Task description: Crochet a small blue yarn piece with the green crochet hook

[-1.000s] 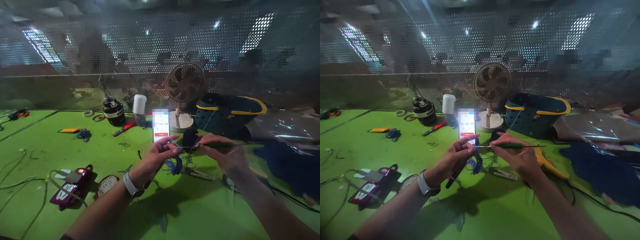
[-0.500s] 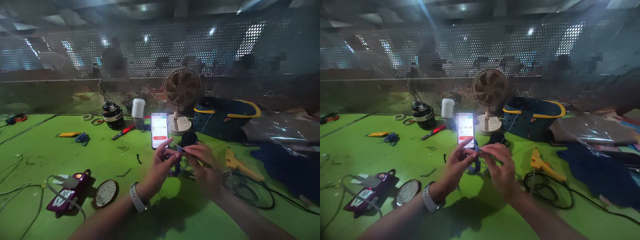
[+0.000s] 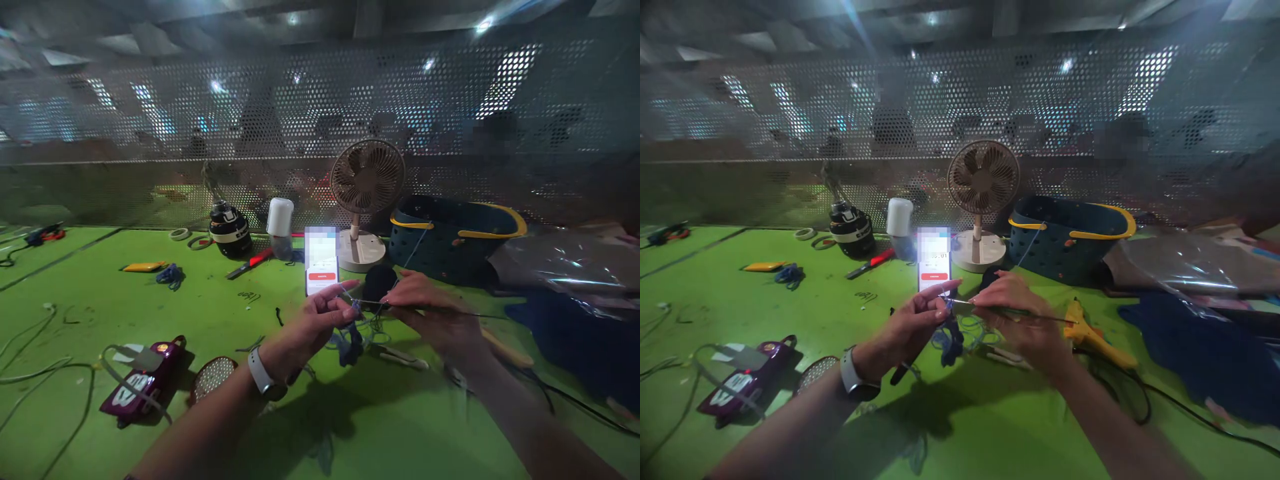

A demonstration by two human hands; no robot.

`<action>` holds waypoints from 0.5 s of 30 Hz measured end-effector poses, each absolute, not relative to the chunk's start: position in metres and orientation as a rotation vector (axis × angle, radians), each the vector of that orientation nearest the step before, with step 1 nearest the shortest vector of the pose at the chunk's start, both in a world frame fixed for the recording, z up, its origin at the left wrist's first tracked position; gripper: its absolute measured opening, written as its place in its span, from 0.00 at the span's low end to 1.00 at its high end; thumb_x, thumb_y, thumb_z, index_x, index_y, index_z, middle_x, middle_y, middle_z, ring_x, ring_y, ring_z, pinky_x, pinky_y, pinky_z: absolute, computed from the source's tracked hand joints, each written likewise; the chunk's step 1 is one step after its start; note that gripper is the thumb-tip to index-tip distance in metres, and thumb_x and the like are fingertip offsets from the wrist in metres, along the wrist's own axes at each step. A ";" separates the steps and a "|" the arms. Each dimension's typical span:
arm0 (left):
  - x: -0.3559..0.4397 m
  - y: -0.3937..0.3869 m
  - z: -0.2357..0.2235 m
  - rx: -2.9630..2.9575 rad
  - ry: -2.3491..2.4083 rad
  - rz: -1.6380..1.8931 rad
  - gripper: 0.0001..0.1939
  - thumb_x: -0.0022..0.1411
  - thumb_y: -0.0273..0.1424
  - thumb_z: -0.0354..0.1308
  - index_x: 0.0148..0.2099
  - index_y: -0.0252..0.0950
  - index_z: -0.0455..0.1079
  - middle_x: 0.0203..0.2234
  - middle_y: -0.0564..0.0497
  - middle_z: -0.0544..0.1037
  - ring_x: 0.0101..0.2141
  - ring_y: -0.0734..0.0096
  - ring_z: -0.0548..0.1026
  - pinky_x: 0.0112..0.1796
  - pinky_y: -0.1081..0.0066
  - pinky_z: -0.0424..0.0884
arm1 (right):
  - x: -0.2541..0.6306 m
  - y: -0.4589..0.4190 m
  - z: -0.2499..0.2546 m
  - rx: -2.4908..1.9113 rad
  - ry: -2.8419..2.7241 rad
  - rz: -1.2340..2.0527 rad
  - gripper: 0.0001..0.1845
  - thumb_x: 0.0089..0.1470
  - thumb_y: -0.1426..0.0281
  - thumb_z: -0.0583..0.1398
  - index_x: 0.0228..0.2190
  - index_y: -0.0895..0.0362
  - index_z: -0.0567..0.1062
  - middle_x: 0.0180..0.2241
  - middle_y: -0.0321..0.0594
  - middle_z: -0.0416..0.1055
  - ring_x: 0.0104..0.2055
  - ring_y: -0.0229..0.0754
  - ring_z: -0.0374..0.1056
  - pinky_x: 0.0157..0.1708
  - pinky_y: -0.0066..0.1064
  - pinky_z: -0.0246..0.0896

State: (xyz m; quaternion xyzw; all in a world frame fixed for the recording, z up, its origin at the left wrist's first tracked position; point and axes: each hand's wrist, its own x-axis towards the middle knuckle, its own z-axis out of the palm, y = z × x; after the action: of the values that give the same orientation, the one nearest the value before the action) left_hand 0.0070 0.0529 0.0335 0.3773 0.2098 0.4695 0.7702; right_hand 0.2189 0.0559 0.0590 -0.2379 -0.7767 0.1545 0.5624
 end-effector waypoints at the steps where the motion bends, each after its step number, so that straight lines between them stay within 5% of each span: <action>1: 0.006 0.054 0.033 0.827 0.449 1.009 0.27 0.50 0.24 0.71 0.54 0.34 0.74 0.24 0.55 0.74 0.27 0.80 0.68 0.34 0.74 0.61 | 0.222 0.057 0.060 -0.552 -1.834 0.398 0.09 0.52 0.74 0.67 0.34 0.46 0.81 0.30 0.31 0.80 0.33 0.42 0.74 0.52 0.45 0.60; 9: 0.003 0.055 0.028 0.892 0.430 1.005 0.24 0.51 0.25 0.70 0.52 0.34 0.75 0.25 0.55 0.72 0.28 0.77 0.67 0.35 0.71 0.61 | 0.236 0.060 0.055 -0.712 -1.671 0.775 0.06 0.48 0.69 0.70 0.31 0.46 0.83 0.31 0.33 0.80 0.41 0.44 0.73 0.56 0.45 0.59; 12: 0.003 0.055 0.030 0.909 0.427 0.997 0.25 0.50 0.26 0.70 0.52 0.34 0.75 0.24 0.55 0.72 0.27 0.78 0.67 0.35 0.72 0.62 | 0.238 0.062 0.052 -0.751 -1.497 1.015 0.06 0.45 0.66 0.72 0.29 0.47 0.83 0.31 0.34 0.79 0.44 0.44 0.73 0.51 0.39 0.64; 15: 0.004 0.053 0.037 0.922 0.468 0.999 0.27 0.49 0.26 0.71 0.54 0.35 0.74 0.24 0.56 0.73 0.27 0.79 0.68 0.33 0.74 0.63 | 0.233 0.063 0.047 -0.738 -1.289 1.312 0.08 0.42 0.64 0.73 0.28 0.49 0.82 0.29 0.32 0.78 0.36 0.38 0.74 0.41 0.29 0.69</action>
State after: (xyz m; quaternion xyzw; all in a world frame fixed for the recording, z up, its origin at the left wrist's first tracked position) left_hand 0.0037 0.0526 0.0365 0.4222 0.2142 0.4577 0.7526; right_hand 0.2332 0.0632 0.0469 -0.3117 -0.5441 0.5537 0.5479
